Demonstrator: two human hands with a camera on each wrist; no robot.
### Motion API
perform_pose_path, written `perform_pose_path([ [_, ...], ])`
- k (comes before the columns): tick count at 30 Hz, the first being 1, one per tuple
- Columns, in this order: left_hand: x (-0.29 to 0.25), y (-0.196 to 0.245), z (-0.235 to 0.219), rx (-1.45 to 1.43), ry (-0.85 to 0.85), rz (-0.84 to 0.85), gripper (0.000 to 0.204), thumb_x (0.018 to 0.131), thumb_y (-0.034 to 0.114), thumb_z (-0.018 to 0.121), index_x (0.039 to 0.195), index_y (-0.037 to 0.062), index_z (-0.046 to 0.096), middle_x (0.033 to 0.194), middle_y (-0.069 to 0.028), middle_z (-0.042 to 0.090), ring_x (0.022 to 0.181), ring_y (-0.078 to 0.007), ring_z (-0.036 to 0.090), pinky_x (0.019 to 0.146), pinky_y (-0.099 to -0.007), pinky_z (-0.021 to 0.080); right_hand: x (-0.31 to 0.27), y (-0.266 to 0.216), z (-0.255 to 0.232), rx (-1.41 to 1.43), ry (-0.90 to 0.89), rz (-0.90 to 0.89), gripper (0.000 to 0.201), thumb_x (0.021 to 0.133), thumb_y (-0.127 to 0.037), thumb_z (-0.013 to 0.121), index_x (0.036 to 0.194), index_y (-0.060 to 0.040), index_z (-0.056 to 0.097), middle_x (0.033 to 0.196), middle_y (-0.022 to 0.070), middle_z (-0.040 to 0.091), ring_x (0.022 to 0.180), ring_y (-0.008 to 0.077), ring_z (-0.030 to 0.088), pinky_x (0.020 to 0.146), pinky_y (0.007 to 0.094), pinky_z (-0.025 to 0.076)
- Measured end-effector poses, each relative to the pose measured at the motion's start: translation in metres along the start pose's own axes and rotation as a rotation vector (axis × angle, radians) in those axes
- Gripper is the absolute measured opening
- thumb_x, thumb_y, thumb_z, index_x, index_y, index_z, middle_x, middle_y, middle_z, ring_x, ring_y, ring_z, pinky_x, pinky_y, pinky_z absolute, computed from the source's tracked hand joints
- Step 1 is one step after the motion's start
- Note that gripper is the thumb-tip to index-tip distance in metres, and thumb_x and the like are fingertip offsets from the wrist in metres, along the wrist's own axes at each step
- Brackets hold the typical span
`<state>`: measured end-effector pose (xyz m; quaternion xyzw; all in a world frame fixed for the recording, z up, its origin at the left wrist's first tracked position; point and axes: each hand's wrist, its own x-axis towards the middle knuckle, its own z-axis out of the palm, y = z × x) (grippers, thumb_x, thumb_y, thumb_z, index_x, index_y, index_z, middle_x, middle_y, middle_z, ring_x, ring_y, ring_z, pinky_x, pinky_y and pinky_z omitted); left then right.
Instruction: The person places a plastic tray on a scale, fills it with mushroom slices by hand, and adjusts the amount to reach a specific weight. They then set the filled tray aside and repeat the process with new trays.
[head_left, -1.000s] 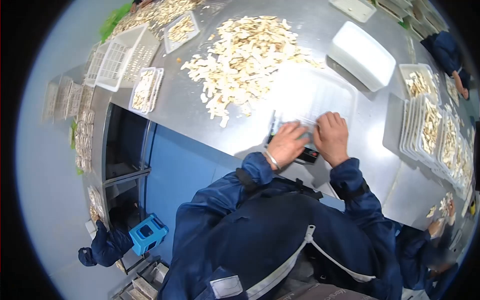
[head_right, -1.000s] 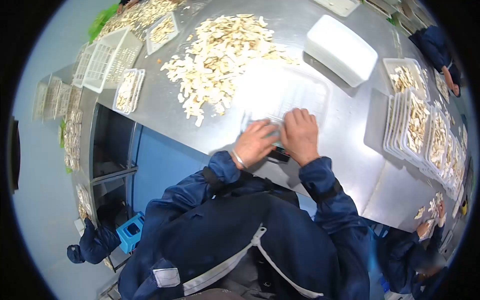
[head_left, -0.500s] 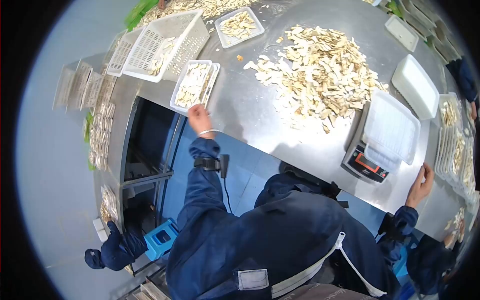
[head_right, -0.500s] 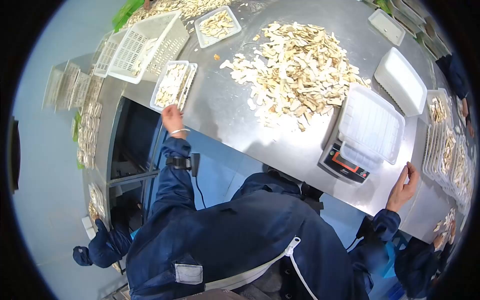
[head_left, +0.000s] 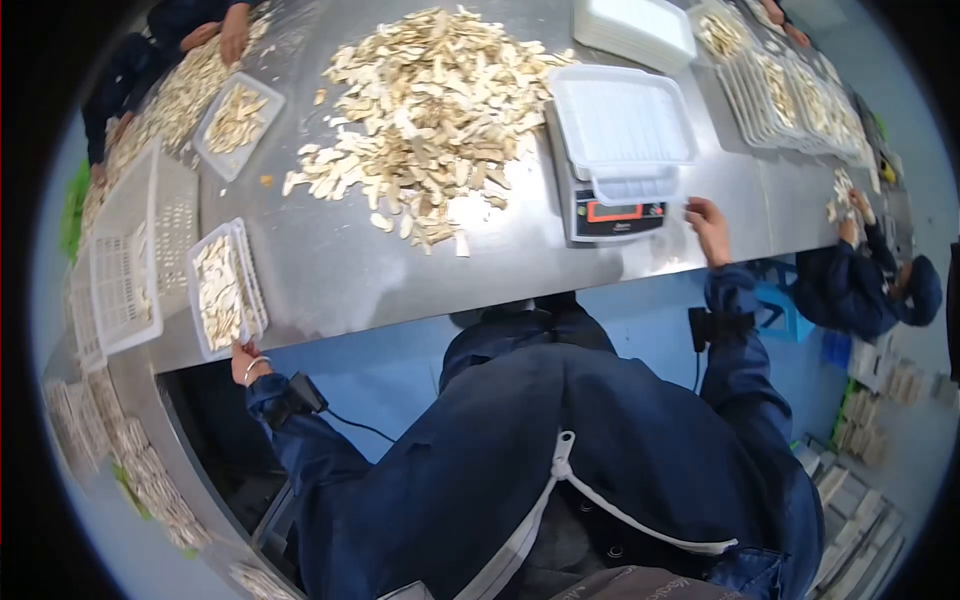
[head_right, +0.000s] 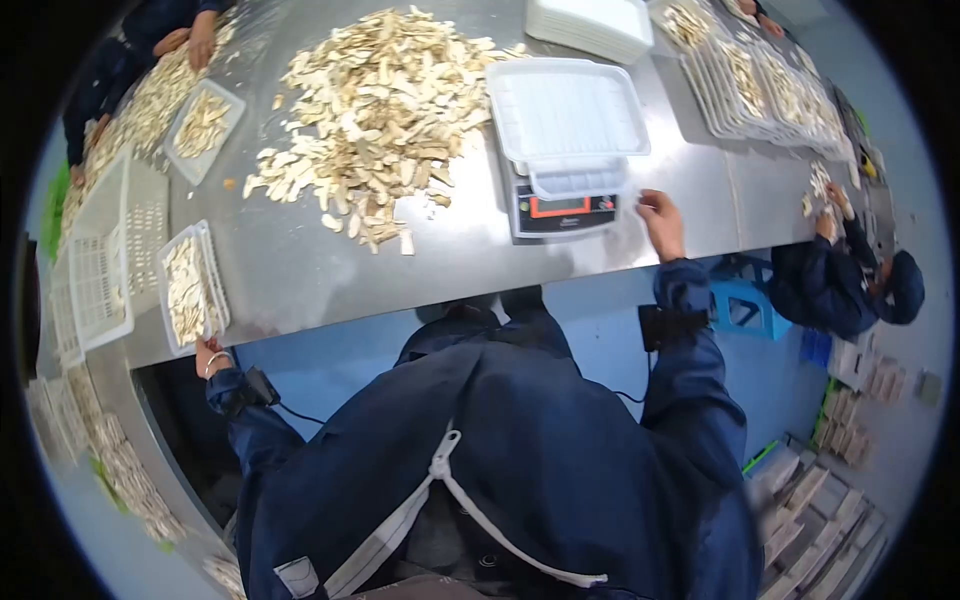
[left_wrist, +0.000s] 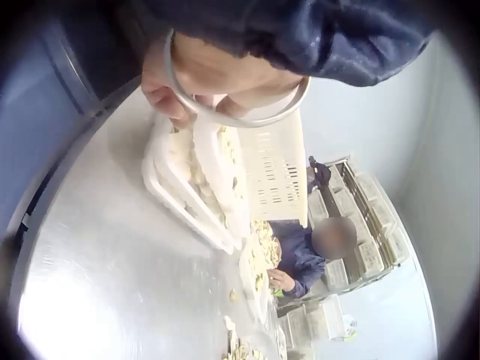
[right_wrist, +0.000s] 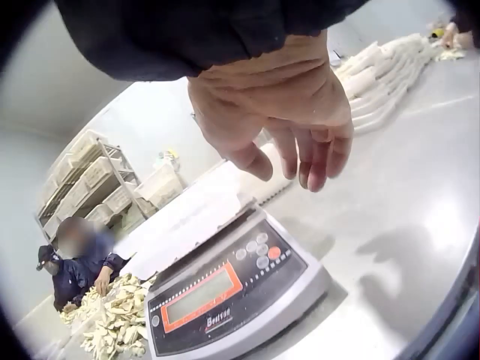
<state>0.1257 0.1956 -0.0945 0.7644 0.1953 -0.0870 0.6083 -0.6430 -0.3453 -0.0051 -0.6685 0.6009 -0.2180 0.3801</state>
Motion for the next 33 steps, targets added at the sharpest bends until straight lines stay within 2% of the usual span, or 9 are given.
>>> perform_pose_path([
  [2,-0.044,0.013,0.010,-0.070,-0.024,0.090,0.035,0.095,0.030,0.053,0.084,-0.0022,0.062,0.072,-0.0054,0.060,0.062,-0.0127,0.056,0.056,-0.0223,0.046,-0.012,-0.018,0.015,0.219,-0.116,0.235,0.052,0.085,-0.025,0.059,0.132,-0.0066,0.048,0.126,0.0097,0.056,0.112,0.0195,0.053,0.090,0.0349,0.040],
  [8,-0.062,0.002,0.004,-0.204,-0.082,0.156,0.026,0.092,0.023,0.060,0.086,-0.0027,0.061,0.073,-0.0071,0.060,0.063,-0.0138,0.056,0.060,-0.0233,0.048,-0.006,-0.026,0.044,0.374,-0.083,0.235,0.051,0.082,-0.019,0.060,0.129,-0.0012,0.048,0.114,0.0078,0.060,0.099,0.0159,0.055,0.082,0.0275,0.041],
  [13,-0.157,0.022,0.033,-0.233,-0.223,0.271,0.013,0.089,0.012,0.061,0.092,-0.0003,0.061,0.082,-0.0075,0.064,0.073,-0.0151,0.060,0.066,-0.0258,0.049,0.006,-0.022,0.051,0.453,-0.096,0.184,0.036,0.082,-0.016,0.059,0.115,-0.0025,0.057,0.099,0.0016,0.062,0.085,0.0100,0.052,0.074,0.0233,0.039],
  [18,-0.268,0.063,0.112,-0.201,-0.494,0.245,0.015,0.088,0.012,0.063,0.098,0.0012,0.059,0.095,-0.0100,0.065,0.090,-0.0166,0.063,0.076,-0.0286,0.049,0.009,-0.021,0.055,0.499,-0.088,0.142,0.031,0.082,-0.013,0.060,0.111,-0.0031,0.059,0.092,-0.0004,0.061,0.075,0.0072,0.046,0.067,0.0216,0.037],
  [19,-0.288,0.068,0.129,-0.193,-0.555,0.277,0.014,0.088,0.012,0.064,0.097,0.0015,0.059,0.094,-0.0095,0.065,0.090,-0.0166,0.062,0.078,-0.0306,0.049,0.013,-0.017,0.052,0.469,-0.146,0.162,0.049,0.080,-0.010,0.062,0.125,0.0058,0.049,0.104,0.0110,0.062,0.096,0.0188,0.059,0.087,0.0287,0.045],
  [20,-0.280,0.060,0.138,-0.127,-0.646,0.332,0.012,0.089,0.011,0.064,0.097,0.0025,0.060,0.094,-0.0091,0.065,0.090,-0.0169,0.062,0.079,-0.0326,0.051,0.013,-0.019,0.051,0.466,-0.136,0.159,0.049,0.080,-0.010,0.062,0.125,0.0058,0.049,0.105,0.0114,0.062,0.096,0.0189,0.059,0.087,0.0286,0.046],
  [27,-0.424,0.092,0.240,-0.153,-0.938,0.264,0.007,0.089,0.008,0.063,0.094,0.0043,0.061,0.084,-0.0026,0.062,0.073,-0.0078,0.056,0.064,-0.0225,0.045,0.013,-0.033,0.063,0.348,-0.041,0.096,0.048,0.083,-0.015,0.059,0.127,0.0010,0.048,0.104,0.0108,0.061,0.093,0.0172,0.056,0.081,0.0277,0.045],
  [31,-0.479,0.098,0.283,-0.166,-1.060,0.211,0.005,0.089,0.009,0.063,0.091,0.0056,0.060,0.080,-0.0002,0.062,0.071,-0.0050,0.055,0.061,-0.0198,0.044,0.029,-0.010,0.034,0.409,-0.204,0.135,0.061,0.078,-0.021,0.064,0.133,-0.0014,0.045,0.105,0.0144,0.060,0.094,0.0202,0.058,0.078,0.0297,0.047],
  [33,-0.495,0.098,0.301,-0.150,-1.112,0.193,0.005,0.089,0.009,0.063,0.091,0.0061,0.060,0.080,0.0000,0.063,0.070,-0.0053,0.056,0.061,-0.0198,0.044,0.046,-0.005,0.005,0.313,0.001,-0.016,0.047,0.080,-0.013,0.058,0.125,-0.0018,0.054,0.103,0.0097,0.063,0.088,0.0176,0.058,0.078,0.0282,0.047],
])
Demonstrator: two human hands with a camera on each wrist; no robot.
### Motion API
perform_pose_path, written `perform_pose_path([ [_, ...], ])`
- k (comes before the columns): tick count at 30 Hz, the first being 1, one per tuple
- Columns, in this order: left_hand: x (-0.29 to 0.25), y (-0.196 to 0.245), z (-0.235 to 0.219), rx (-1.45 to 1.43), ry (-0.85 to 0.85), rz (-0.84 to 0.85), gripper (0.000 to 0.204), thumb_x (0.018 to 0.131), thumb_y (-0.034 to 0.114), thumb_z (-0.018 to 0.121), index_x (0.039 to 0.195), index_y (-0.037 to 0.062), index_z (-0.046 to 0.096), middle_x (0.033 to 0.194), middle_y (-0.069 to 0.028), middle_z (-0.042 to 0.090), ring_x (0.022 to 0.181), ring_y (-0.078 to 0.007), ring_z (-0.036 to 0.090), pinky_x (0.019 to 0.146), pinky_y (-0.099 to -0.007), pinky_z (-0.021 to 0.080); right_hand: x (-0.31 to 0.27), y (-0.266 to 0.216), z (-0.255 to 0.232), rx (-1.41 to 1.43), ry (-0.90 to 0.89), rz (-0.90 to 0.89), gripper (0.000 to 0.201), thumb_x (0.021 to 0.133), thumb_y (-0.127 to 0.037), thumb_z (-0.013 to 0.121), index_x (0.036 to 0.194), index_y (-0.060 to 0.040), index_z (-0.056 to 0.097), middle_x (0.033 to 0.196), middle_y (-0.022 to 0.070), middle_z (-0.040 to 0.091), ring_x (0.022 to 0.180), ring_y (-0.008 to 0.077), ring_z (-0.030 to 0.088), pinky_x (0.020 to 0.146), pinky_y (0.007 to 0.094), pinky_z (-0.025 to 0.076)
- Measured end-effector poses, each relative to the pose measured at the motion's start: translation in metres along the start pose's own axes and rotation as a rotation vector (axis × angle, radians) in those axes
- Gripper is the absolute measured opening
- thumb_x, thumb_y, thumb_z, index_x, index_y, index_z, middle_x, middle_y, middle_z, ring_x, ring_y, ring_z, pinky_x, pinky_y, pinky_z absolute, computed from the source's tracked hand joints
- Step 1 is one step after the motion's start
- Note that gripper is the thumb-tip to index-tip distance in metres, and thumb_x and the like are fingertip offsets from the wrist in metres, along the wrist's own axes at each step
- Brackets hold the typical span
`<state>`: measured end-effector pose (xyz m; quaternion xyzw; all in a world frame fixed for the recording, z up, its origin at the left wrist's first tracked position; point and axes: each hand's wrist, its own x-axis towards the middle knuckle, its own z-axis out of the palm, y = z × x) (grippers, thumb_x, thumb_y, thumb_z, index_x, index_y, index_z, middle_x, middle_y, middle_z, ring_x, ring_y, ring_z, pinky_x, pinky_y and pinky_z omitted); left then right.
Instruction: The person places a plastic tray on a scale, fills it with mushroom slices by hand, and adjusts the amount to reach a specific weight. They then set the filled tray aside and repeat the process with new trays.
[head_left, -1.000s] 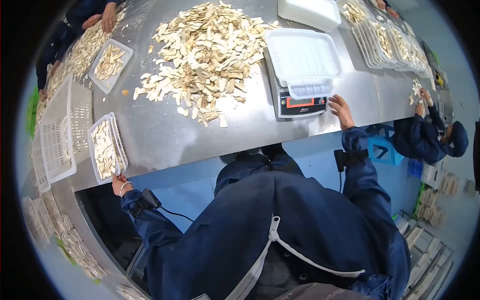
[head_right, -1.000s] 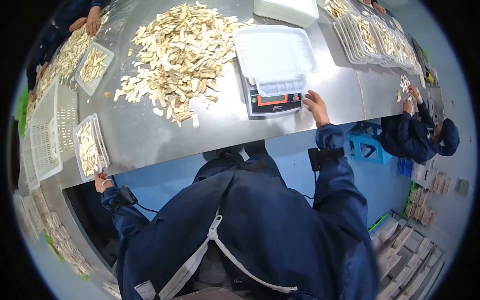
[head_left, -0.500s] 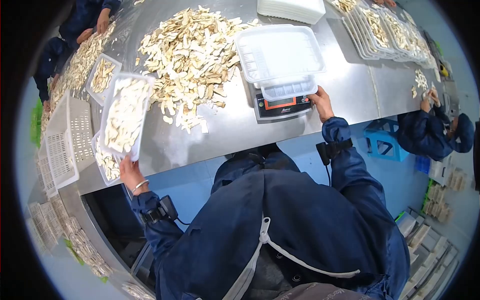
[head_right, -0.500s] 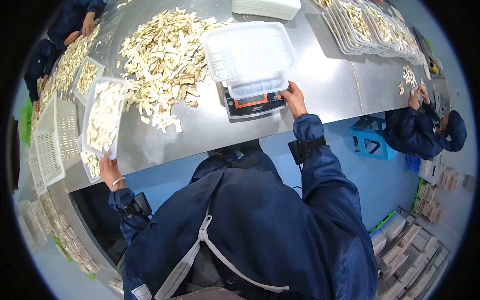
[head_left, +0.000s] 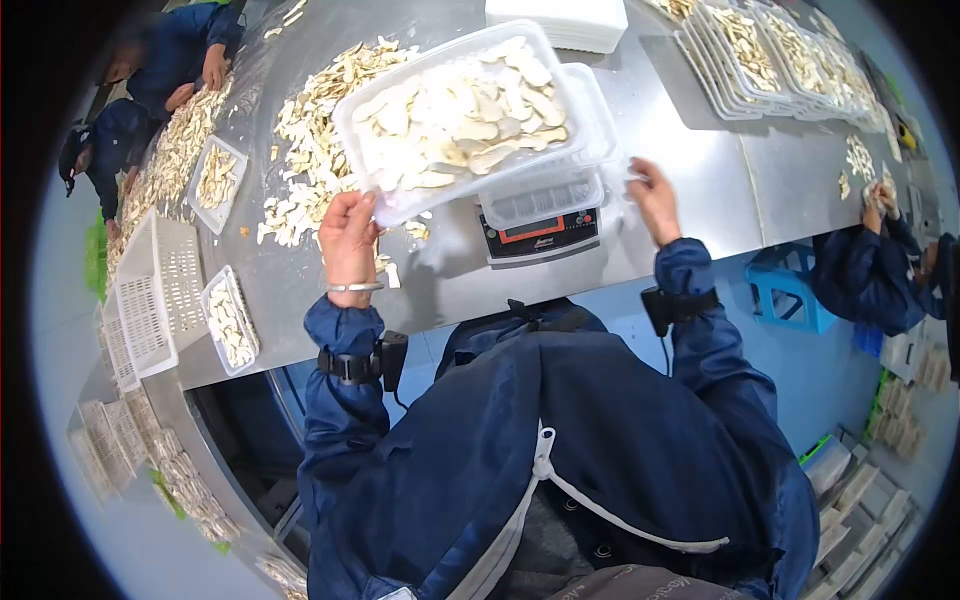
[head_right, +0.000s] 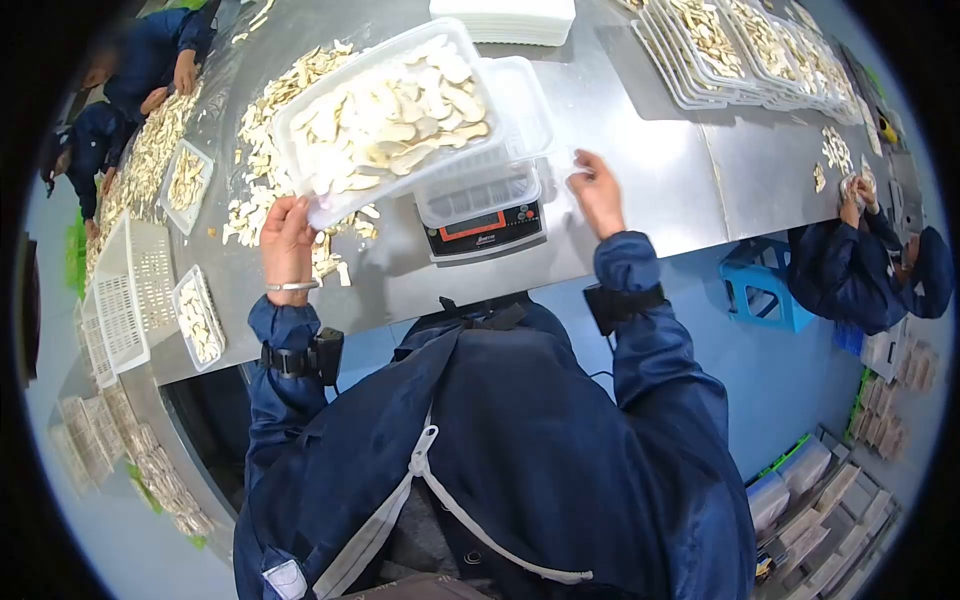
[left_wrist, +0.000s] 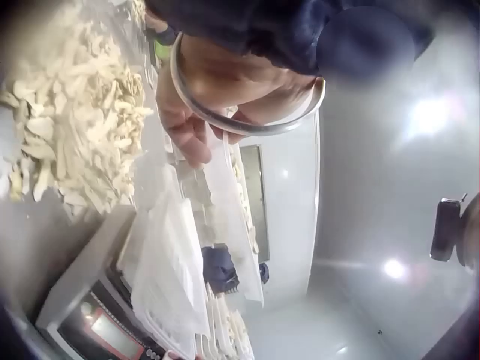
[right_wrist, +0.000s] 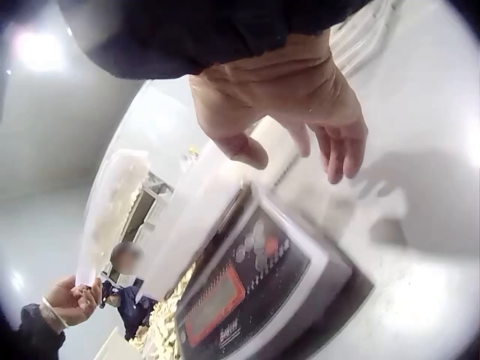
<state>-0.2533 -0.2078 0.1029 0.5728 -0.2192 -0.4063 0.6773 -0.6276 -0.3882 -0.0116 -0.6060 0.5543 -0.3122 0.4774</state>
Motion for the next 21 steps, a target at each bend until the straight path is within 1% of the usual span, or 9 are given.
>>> perform_pose_path([
  [1,0.004,0.000,0.010,-0.002,-0.026,-0.015,0.005,0.089,0.009,0.063,0.091,0.0063,0.060,0.080,0.0001,0.063,0.070,-0.0054,0.057,0.061,-0.0198,0.044,0.006,-0.025,-0.015,-0.071,0.093,-0.058,0.041,0.082,-0.008,0.054,0.122,-0.0012,0.057,0.100,0.0072,0.064,0.084,0.0150,0.058,0.079,0.0279,0.046],
  [3,0.013,-0.006,0.030,0.021,-0.029,-0.018,0.005,0.089,0.009,0.064,0.090,0.0069,0.060,0.080,0.0004,0.063,0.068,-0.0054,0.057,0.060,-0.0207,0.045,0.030,-0.055,-0.032,0.013,0.079,-0.187,0.035,0.084,-0.009,0.053,0.117,0.0018,0.060,0.103,0.0066,0.065,0.086,0.0131,0.058,0.080,0.0262,0.045],
  [4,0.019,-0.008,0.040,0.023,-0.034,-0.012,0.005,0.088,0.009,0.064,0.089,0.0069,0.060,0.080,0.0004,0.063,0.068,-0.0053,0.057,0.060,-0.0208,0.045,0.031,-0.095,-0.032,0.230,-0.060,-0.110,0.034,0.086,-0.011,0.054,0.116,0.0035,0.060,0.098,0.0048,0.065,0.084,0.0107,0.057,0.080,0.0244,0.044],
  [6,0.025,-0.008,0.058,0.052,-0.032,0.002,0.005,0.088,0.009,0.064,0.088,0.0066,0.059,0.080,0.0007,0.063,0.067,-0.0049,0.056,0.060,-0.0208,0.045,0.049,-0.122,-0.027,0.295,-0.292,-0.058,0.033,0.088,-0.014,0.054,0.116,0.0028,0.060,0.095,0.0033,0.065,0.082,0.0089,0.056,0.078,0.0243,0.044],
  [8,0.034,-0.012,0.065,0.110,-0.053,0.012,0.005,0.089,0.008,0.064,0.088,0.0063,0.059,0.079,0.0010,0.063,0.067,-0.0045,0.055,0.061,-0.0199,0.045,0.072,-0.132,-0.021,0.284,-0.426,-0.073,0.028,0.088,-0.013,0.057,0.110,0.0031,0.061,0.087,0.0043,0.064,0.076,0.0093,0.057,0.070,0.0245,0.046],
  [13,0.048,-0.022,0.079,0.180,-0.008,0.137,0.007,0.089,0.008,0.063,0.086,0.0047,0.058,0.078,0.0018,0.062,0.067,-0.0025,0.053,0.060,-0.0180,0.043,0.108,-0.130,-0.016,0.137,-0.358,-0.236,0.015,0.083,-0.004,0.062,0.097,0.0013,0.059,0.082,0.0043,0.063,0.069,0.0092,0.056,0.062,0.0246,0.047],
  [17,0.046,-0.024,0.104,0.063,0.069,0.126,0.019,0.092,0.005,0.056,0.110,0.0016,0.052,0.096,-0.0029,0.061,0.082,-0.0071,0.056,0.074,-0.0222,0.046,0.113,-0.133,-0.018,-0.046,-0.272,-0.417,0.013,0.082,-0.003,0.063,0.092,0.0006,0.056,0.077,0.0066,0.062,0.068,0.0106,0.059,0.064,0.0258,0.048],
  [18,0.046,-0.029,0.103,0.135,0.067,0.101,0.033,0.096,0.017,0.051,0.123,0.0001,0.045,0.113,-0.0083,0.056,0.102,-0.0123,0.053,0.091,-0.0285,0.042,0.110,-0.134,-0.018,-0.076,-0.252,-0.462,0.012,0.082,-0.003,0.063,0.091,0.0007,0.055,0.075,0.0072,0.062,0.068,0.0115,0.060,0.064,0.0262,0.049],
  [21,0.044,-0.033,0.117,-0.038,0.120,0.110,0.047,0.098,0.033,0.046,0.133,0.0035,0.041,0.130,-0.0081,0.047,0.120,-0.0170,0.044,0.102,-0.0342,0.032,0.098,-0.133,-0.014,-0.136,-0.201,-0.599,0.009,0.085,0.000,0.061,0.089,0.0002,0.054,0.078,0.0060,0.062,0.074,0.0112,0.062,0.070,0.0251,0.049],
])
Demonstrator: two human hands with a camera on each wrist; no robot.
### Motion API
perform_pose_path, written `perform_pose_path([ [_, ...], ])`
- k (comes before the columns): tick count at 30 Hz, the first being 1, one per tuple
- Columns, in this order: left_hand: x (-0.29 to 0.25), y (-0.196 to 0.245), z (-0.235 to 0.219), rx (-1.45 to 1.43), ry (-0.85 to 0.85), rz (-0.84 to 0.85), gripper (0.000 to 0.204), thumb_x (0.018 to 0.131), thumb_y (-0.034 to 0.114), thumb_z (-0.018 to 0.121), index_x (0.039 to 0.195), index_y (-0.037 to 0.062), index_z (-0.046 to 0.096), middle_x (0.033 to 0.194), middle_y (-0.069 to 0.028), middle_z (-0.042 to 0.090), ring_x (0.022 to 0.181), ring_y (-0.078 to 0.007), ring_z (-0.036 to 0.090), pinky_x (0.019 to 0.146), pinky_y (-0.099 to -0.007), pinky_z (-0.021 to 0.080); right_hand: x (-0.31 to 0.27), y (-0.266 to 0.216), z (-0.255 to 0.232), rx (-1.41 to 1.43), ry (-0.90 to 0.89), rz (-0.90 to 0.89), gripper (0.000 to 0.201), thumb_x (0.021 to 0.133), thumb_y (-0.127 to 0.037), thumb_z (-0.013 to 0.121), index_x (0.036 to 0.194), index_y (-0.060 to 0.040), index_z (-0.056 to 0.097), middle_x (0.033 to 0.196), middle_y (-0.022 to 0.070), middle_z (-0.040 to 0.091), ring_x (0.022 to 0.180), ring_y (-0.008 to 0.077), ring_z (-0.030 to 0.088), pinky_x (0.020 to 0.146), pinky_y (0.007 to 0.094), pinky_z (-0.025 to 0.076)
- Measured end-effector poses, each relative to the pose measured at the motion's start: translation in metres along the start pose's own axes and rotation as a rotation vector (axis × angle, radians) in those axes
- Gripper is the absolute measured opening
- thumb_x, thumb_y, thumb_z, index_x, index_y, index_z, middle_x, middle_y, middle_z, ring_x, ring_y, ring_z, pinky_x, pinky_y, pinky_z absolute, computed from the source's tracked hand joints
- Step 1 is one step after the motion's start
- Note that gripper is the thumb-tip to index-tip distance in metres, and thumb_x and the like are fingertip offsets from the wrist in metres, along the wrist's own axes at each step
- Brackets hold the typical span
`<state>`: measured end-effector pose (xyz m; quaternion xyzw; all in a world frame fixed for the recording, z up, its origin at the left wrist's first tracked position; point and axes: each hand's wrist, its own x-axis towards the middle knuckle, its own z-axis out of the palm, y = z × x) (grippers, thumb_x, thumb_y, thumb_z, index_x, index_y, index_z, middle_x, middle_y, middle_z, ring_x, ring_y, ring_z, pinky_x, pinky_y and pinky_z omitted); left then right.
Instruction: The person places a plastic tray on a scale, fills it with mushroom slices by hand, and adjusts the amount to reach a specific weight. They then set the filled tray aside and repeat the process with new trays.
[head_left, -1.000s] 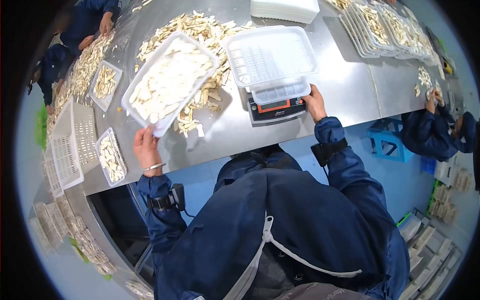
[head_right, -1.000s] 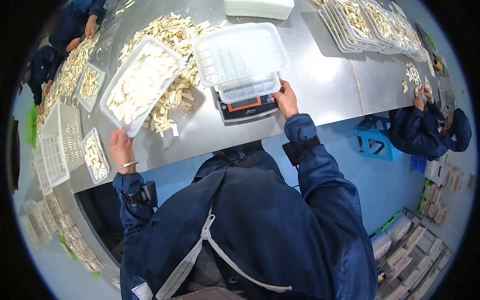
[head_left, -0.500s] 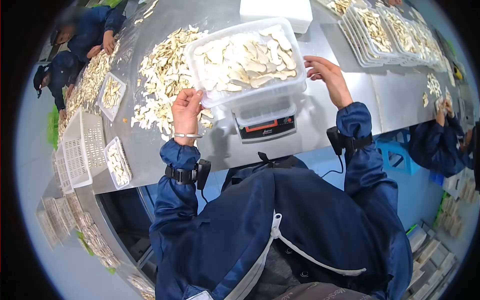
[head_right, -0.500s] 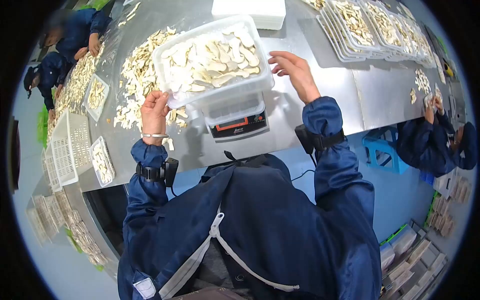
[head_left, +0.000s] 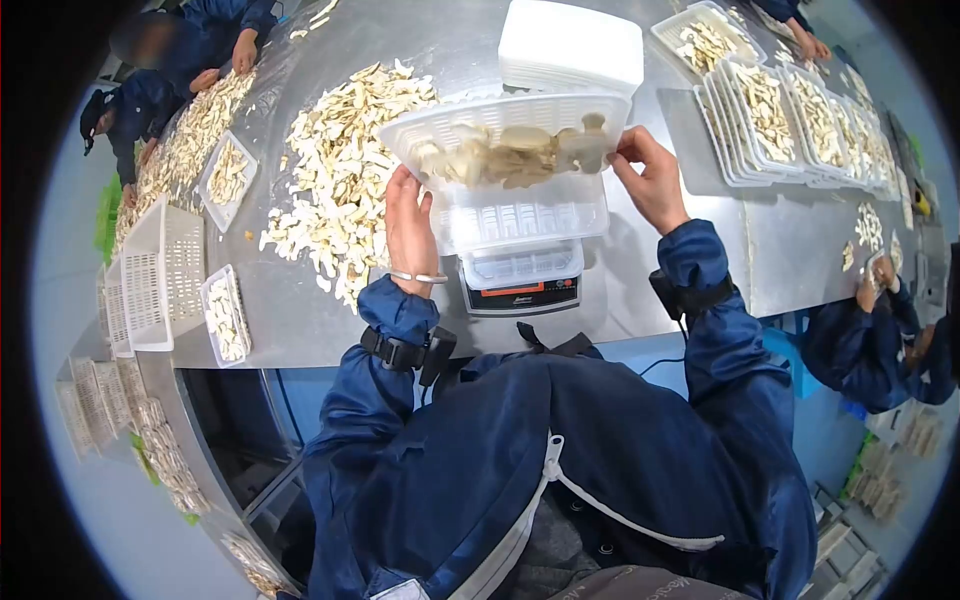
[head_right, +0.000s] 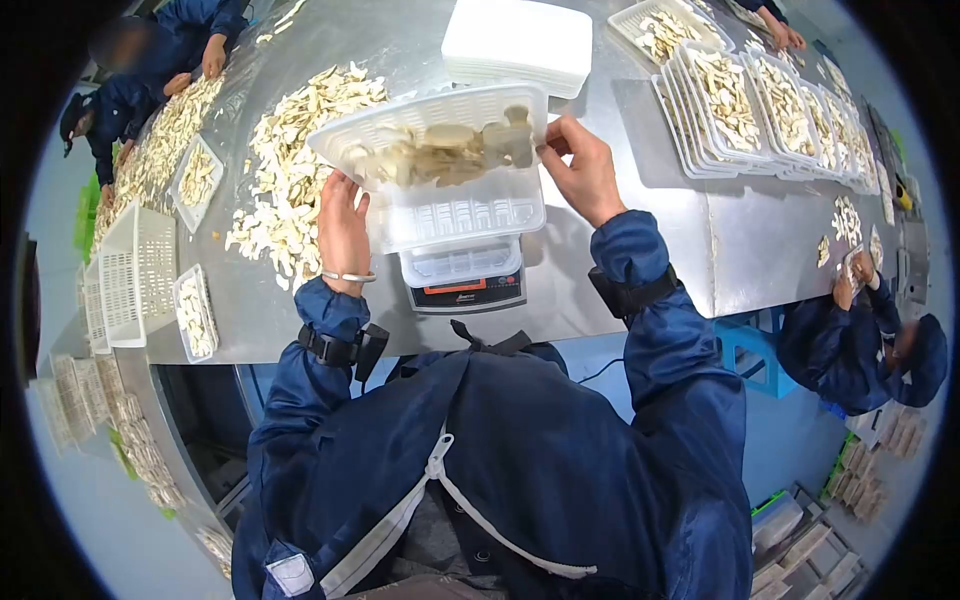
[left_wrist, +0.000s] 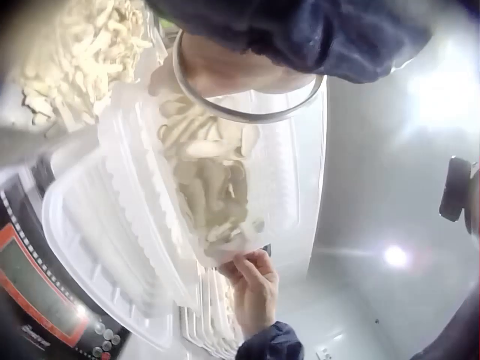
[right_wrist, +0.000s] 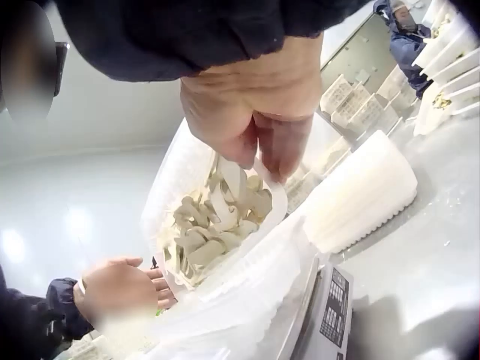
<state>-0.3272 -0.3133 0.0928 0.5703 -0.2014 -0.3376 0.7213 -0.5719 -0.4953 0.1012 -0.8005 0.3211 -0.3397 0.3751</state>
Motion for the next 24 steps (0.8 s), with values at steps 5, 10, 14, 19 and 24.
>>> perform_pose_path([
  [5,-0.006,0.001,0.017,-0.187,0.095,0.037,0.062,0.100,0.048,0.031,0.140,0.0015,0.031,0.142,-0.0105,0.036,0.134,-0.0210,0.030,0.109,-0.0372,0.022,-0.007,-0.006,0.010,-0.080,0.106,-0.238,0.012,0.081,0.004,0.062,0.091,0.0007,0.056,0.089,0.0103,0.064,0.079,0.0206,0.064,0.072,0.0284,0.050],
  [10,-0.019,0.001,0.009,-0.059,0.055,0.024,0.060,0.101,0.044,0.027,0.141,-0.0007,0.029,0.144,-0.0157,0.037,0.136,-0.0255,0.031,0.113,-0.0370,0.021,0.008,-0.008,-0.001,-0.241,0.235,-0.384,0.018,0.075,0.007,0.063,0.090,-0.0003,0.056,0.098,0.0132,0.066,0.084,0.0299,0.066,0.073,0.0332,0.052],
  [14,-0.027,0.006,-0.005,0.245,-0.135,0.047,0.058,0.102,0.042,0.025,0.137,-0.0035,0.034,0.138,-0.0170,0.045,0.130,-0.0267,0.041,0.111,-0.0372,0.027,0.027,-0.004,-0.004,-0.234,0.305,-0.223,0.013,0.078,-0.001,0.067,0.083,-0.0011,0.055,0.080,0.0101,0.063,0.068,0.0216,0.063,0.064,0.0312,0.050],
  [19,-0.018,0.002,-0.050,0.779,0.015,0.303,0.037,0.090,0.015,0.056,0.125,0.0009,0.052,0.094,-0.0125,0.061,0.091,-0.0179,0.057,0.076,-0.0314,0.047,0.093,0.061,-0.030,0.284,0.440,0.307,0.013,0.081,-0.008,0.064,0.082,0.0034,0.057,0.069,0.0109,0.063,0.058,0.0156,0.061,0.056,0.0271,0.051],
  [24,-0.001,-0.036,-0.067,0.770,-0.228,-0.079,0.034,0.089,0.019,0.060,0.114,-0.0026,0.058,0.067,-0.0024,0.056,0.059,-0.0095,0.049,0.055,-0.0256,0.042,0.126,0.099,-0.034,0.512,0.323,0.696,0.021,0.086,-0.010,0.058,0.090,0.0105,0.055,0.077,0.0167,0.065,0.060,0.0194,0.064,0.052,0.0268,0.052],
])
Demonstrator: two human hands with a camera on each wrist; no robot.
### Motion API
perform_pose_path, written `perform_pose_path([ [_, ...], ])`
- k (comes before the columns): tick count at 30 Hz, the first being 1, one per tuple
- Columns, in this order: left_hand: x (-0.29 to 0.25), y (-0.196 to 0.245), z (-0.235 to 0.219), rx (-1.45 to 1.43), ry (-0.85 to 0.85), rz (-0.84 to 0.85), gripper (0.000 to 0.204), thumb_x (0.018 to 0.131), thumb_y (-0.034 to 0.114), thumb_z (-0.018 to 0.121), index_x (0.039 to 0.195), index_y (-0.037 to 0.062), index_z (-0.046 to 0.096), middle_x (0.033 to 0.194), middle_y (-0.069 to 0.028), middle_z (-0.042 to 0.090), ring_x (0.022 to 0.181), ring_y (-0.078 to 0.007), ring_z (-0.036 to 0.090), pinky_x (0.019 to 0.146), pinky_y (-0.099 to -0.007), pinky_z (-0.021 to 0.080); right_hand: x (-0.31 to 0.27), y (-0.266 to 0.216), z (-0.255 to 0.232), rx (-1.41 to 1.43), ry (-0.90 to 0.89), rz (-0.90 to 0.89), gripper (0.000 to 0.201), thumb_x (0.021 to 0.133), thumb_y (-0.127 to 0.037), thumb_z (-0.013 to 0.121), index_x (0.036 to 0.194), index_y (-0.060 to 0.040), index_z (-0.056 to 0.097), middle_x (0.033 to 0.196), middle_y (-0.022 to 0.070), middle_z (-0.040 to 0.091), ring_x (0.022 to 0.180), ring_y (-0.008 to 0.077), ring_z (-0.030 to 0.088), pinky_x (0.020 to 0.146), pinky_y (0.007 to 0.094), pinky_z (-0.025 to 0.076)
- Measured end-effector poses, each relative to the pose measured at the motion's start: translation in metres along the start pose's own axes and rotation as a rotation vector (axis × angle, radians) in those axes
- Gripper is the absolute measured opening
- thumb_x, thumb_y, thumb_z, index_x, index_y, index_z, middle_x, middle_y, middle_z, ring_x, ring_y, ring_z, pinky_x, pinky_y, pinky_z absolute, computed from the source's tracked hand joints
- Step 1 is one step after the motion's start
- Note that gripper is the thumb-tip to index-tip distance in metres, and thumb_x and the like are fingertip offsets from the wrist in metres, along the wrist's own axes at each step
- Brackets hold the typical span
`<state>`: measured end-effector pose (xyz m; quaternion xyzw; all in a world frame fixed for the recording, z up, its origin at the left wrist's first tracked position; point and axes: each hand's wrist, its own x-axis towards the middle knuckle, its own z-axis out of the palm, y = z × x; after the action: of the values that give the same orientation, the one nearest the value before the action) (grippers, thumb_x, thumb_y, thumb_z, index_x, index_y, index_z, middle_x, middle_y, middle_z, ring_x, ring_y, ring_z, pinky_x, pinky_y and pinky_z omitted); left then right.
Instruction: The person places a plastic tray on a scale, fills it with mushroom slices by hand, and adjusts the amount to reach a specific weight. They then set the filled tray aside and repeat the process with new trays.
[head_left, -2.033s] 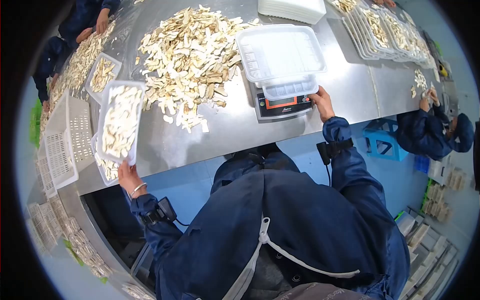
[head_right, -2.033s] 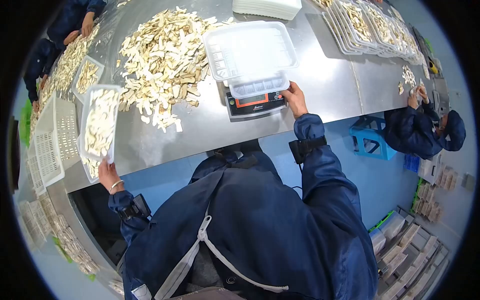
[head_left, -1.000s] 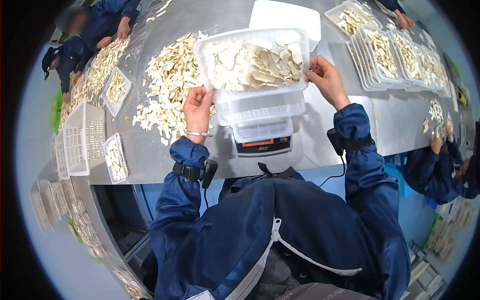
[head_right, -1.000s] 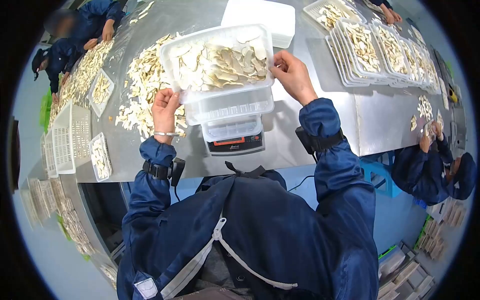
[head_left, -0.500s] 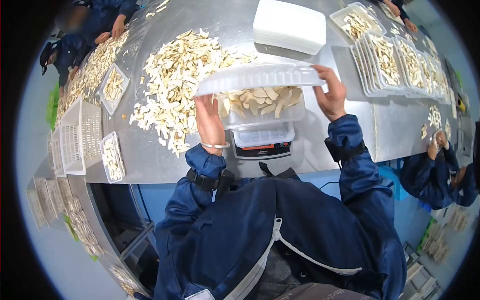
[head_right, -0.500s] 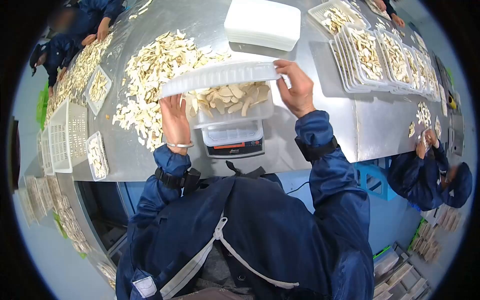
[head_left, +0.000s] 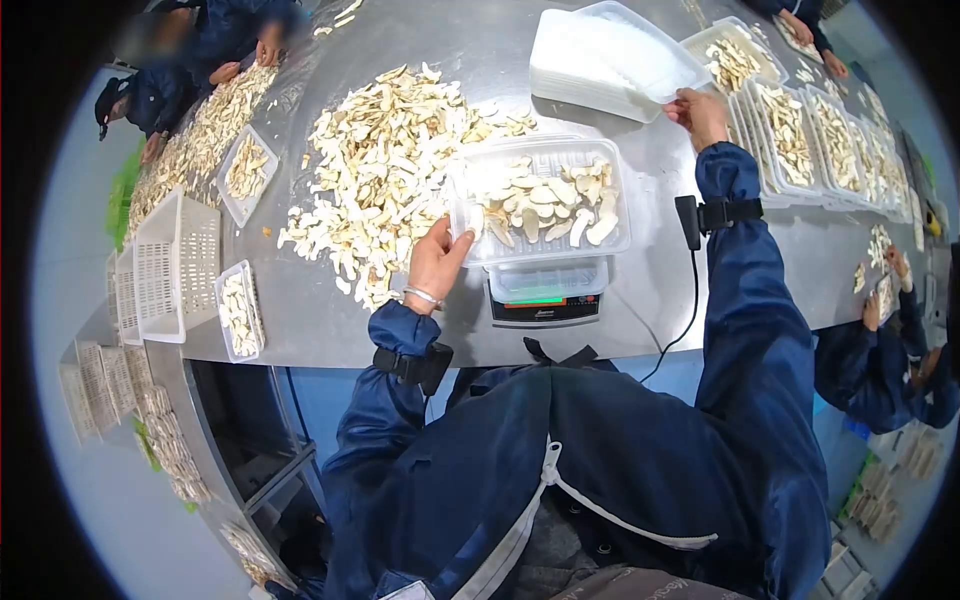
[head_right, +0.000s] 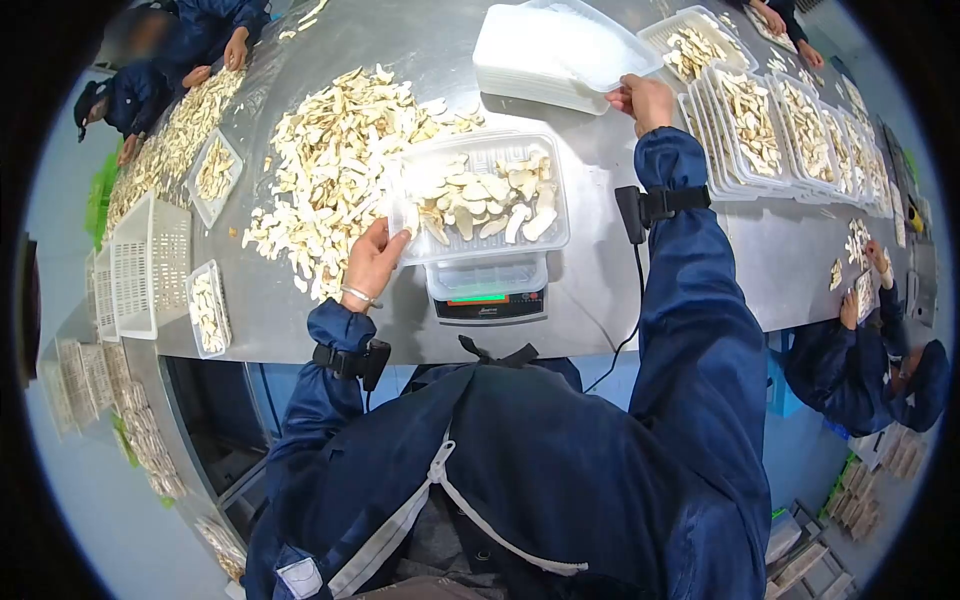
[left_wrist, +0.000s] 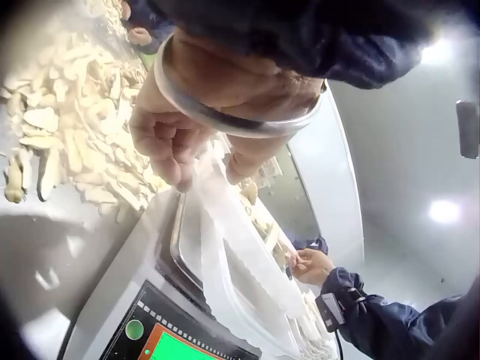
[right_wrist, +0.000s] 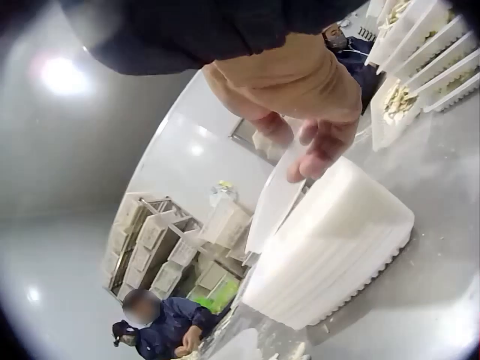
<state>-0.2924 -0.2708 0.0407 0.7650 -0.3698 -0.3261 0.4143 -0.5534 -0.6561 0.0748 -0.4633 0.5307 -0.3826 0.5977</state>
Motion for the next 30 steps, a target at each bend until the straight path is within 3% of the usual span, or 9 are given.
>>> perform_pose_path([
  [1,0.000,-0.002,0.005,-0.067,-0.006,0.006,0.032,0.089,0.019,0.059,0.113,-0.0025,0.058,0.067,-0.0027,0.056,0.060,-0.0093,0.049,0.055,-0.0254,0.042,0.003,0.007,-0.004,0.044,-0.030,0.048,0.030,0.088,-0.017,0.057,0.099,0.0108,0.053,0.080,0.0174,0.066,0.060,0.0204,0.064,0.052,0.0273,0.051],
  [6,-0.012,0.011,-0.001,-0.305,0.083,0.126,0.029,0.093,0.017,0.052,0.115,-0.0019,0.057,0.076,-0.0039,0.062,0.066,-0.0075,0.050,0.059,-0.0242,0.043,-0.054,0.012,-0.020,-0.419,0.056,-0.284,0.054,0.084,-0.026,0.061,0.123,0.0086,0.048,0.079,0.0147,0.067,0.061,0.0200,0.066,0.056,0.0289,0.050],
  [8,-0.020,0.013,-0.013,-0.232,0.091,0.060,0.029,0.094,0.015,0.051,0.117,-0.0018,0.055,0.084,-0.0050,0.065,0.072,-0.0075,0.054,0.064,-0.0238,0.045,-0.076,0.034,-0.029,-0.616,-0.061,-0.324,0.041,0.082,-0.020,0.060,0.116,0.0038,0.057,0.076,0.0116,0.067,0.060,0.0181,0.065,0.059,0.0294,0.050],
  [12,-0.030,0.024,-0.023,-0.210,0.120,0.103,0.030,0.095,0.014,0.050,0.120,-0.0027,0.054,0.084,-0.0041,0.063,0.070,-0.0061,0.051,0.062,-0.0229,0.043,-0.127,0.070,-0.017,-0.554,-0.239,-0.268,0.027,0.081,-0.017,0.061,0.103,-0.0010,0.065,0.072,0.0097,0.065,0.060,0.0184,0.065,0.060,0.0293,0.050],
  [16,-0.039,0.030,-0.034,-0.166,0.091,0.054,0.030,0.095,0.013,0.049,0.120,-0.0039,0.053,0.085,-0.0055,0.064,0.070,-0.0055,0.051,0.063,-0.0221,0.043,-0.176,0.068,0.005,-0.707,-0.420,-0.250,0.037,0.079,-0.024,0.065,0.109,-0.0020,0.061,0.071,0.0077,0.063,0.066,0.0211,0.062,0.065,0.0332,0.048],
  [19,-0.042,0.027,-0.045,-0.173,0.109,0.021,0.030,0.095,0.013,0.050,0.119,-0.0042,0.053,0.087,-0.0082,0.066,0.074,-0.0067,0.054,0.065,-0.0229,0.044,-0.195,0.068,0.022,-0.774,-0.422,-0.245,0.032,0.080,-0.017,0.064,0.106,-0.0003,0.057,0.066,0.0072,0.058,0.061,0.0180,0.056,0.059,0.0313,0.046],
  [24,-0.045,0.016,-0.050,-0.068,0.127,0.047,0.026,0.095,0.012,0.049,0.114,-0.0048,0.056,0.092,-0.0112,0.067,0.082,-0.0099,0.058,0.071,-0.0260,0.046,-0.195,0.084,0.031,-0.805,-0.303,-0.316,0.025,0.077,-0.015,0.062,0.097,-0.0006,0.056,0.069,0.0128,0.060,0.064,0.0278,0.060,0.062,0.0373,0.048],
  [27,-0.044,0.010,-0.048,-0.094,0.124,0.035,0.027,0.095,0.013,0.049,0.116,-0.0043,0.055,0.090,-0.0101,0.067,0.080,-0.0095,0.057,0.070,-0.0257,0.046,-0.185,0.083,0.011,-0.768,-0.192,-0.404,0.020,0.076,-0.013,0.062,0.094,-0.0027,0.058,0.072,0.0168,0.062,0.070,0.0359,0.063,0.064,0.0420,0.049],
  [30,-0.041,0.005,-0.046,-0.049,0.068,0.004,0.030,0.095,0.014,0.050,0.119,-0.0035,0.055,0.085,-0.0082,0.066,0.076,-0.0081,0.056,0.067,-0.0250,0.046,-0.161,0.047,-0.043,-0.996,-0.115,-0.462,0.020,0.082,-0.012,0.059,0.100,-0.0042,0.061,0.076,0.0188,0.064,0.070,0.0344,0.064,0.063,0.0418,0.048],
])
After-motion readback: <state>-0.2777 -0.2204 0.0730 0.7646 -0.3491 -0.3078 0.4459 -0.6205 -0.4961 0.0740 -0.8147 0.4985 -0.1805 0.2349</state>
